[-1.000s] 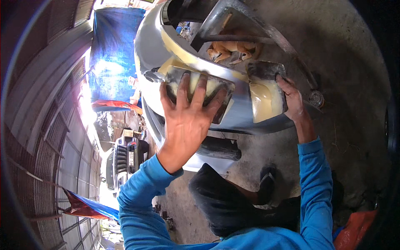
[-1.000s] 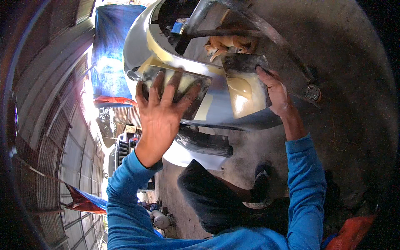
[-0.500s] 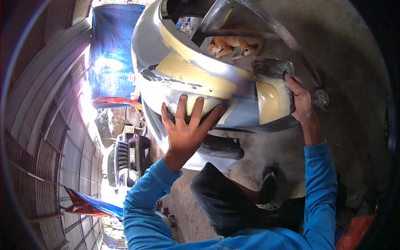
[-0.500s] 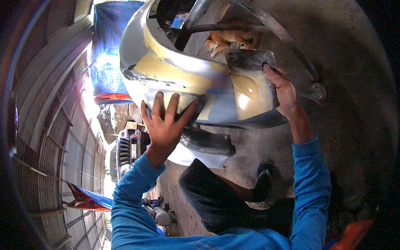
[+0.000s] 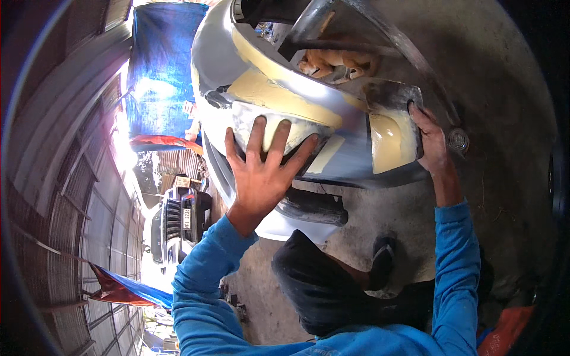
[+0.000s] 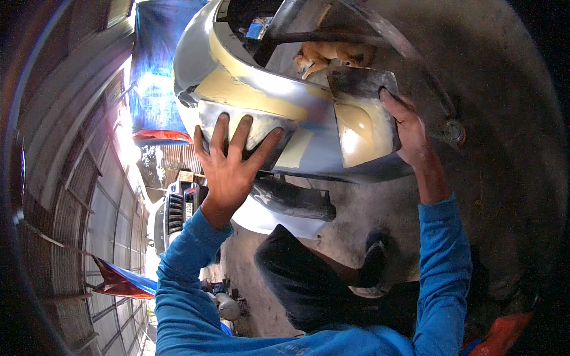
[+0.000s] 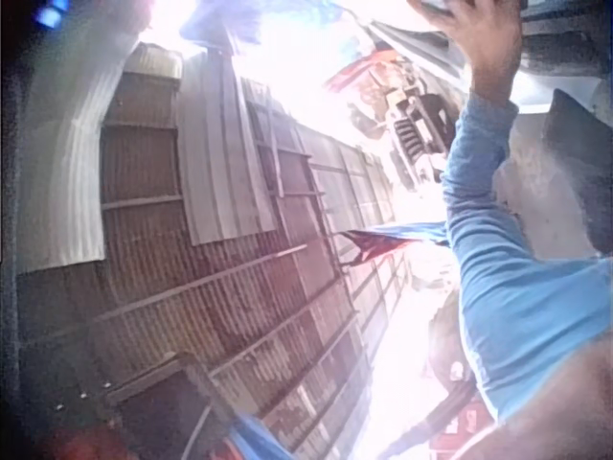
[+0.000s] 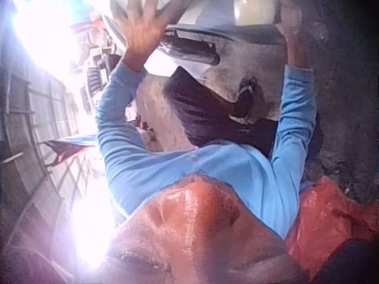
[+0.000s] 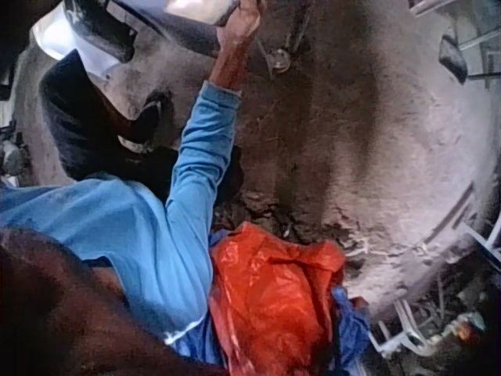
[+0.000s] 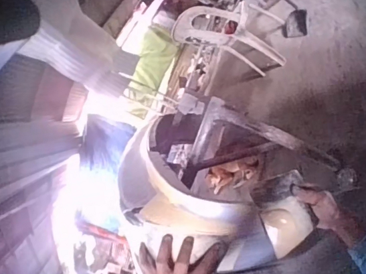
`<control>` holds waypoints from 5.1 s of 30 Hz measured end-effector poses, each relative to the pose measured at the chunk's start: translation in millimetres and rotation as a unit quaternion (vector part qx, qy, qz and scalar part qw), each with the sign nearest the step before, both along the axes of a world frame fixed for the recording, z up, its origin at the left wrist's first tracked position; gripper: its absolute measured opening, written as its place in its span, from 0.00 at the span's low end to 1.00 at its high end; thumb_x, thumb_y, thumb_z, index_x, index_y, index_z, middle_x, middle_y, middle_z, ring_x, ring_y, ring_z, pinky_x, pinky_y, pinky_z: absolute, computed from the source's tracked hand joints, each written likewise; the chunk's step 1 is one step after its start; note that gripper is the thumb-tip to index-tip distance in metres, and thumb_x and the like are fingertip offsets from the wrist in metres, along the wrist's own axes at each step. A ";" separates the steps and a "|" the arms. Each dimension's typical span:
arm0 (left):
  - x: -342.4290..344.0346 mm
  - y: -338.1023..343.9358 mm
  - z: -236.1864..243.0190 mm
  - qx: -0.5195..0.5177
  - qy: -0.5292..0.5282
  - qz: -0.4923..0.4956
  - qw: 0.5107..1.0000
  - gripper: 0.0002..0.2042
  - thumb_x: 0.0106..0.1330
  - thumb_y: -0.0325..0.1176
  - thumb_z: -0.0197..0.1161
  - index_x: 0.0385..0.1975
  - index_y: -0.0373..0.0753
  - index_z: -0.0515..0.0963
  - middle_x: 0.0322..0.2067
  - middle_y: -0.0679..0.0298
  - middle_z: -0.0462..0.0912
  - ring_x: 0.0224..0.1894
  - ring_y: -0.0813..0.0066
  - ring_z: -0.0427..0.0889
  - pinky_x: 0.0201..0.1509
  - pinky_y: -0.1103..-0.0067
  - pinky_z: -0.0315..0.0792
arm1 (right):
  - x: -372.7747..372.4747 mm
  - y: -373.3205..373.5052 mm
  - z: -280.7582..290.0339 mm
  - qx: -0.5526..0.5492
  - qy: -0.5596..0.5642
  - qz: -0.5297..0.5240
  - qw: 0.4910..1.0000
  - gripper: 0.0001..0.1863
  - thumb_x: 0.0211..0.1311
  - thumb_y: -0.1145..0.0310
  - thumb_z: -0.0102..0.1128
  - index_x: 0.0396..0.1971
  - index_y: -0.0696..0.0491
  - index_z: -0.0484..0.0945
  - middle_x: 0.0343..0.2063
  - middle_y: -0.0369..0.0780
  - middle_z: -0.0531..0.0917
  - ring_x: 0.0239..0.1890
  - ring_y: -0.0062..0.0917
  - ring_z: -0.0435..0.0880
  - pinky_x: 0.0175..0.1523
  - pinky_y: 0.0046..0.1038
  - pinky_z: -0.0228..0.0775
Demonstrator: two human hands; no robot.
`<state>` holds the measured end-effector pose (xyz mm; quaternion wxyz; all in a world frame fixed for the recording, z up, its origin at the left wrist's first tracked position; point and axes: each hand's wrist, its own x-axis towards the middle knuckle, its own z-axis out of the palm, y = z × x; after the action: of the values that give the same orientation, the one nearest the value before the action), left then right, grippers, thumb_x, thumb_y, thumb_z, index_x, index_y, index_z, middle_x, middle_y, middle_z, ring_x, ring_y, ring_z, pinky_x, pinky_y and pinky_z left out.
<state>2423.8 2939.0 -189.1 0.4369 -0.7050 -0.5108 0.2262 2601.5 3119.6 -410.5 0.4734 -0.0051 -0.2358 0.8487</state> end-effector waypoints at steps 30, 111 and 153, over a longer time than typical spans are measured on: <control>6.4 -24.7 -11.4 -0.029 -0.011 0.055 0.998 0.25 0.61 0.35 0.64 0.58 0.70 0.77 0.63 0.62 0.70 0.66 0.49 0.66 0.64 0.34 0.53 | 1.1 4.8 -8.2 -0.006 0.019 0.016 1.000 0.17 0.75 0.60 0.53 0.52 0.56 0.78 0.45 0.38 0.84 0.45 0.21 0.84 0.51 0.27 0.78; 23.1 -8.5 104.8 -0.016 0.044 0.015 0.999 0.23 0.59 0.37 0.62 0.55 0.70 0.79 0.60 0.67 0.75 0.64 0.57 0.71 0.69 0.48 0.63 | 2.8 3.1 -5.9 0.012 -0.001 0.009 1.000 0.21 0.77 0.58 0.47 0.57 0.58 0.74 0.51 0.42 0.82 0.51 0.27 0.84 0.55 0.31 0.78; 0.2 76.6 159.2 -0.265 -0.123 -0.061 0.954 0.22 0.56 0.25 0.65 0.51 0.55 0.85 0.52 0.63 0.84 0.57 0.58 0.81 0.64 0.63 0.73 | -1.8 6.3 -28.1 0.057 -0.051 -0.070 0.995 0.19 0.78 0.60 0.47 0.54 0.60 0.76 0.49 0.42 0.82 0.51 0.24 0.82 0.57 0.28 0.76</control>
<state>2423.9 3015.6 -29.9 0.1810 -0.8476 -0.4385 0.2376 2599.7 3125.9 -438.6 0.5183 -0.0374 -0.3070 0.7973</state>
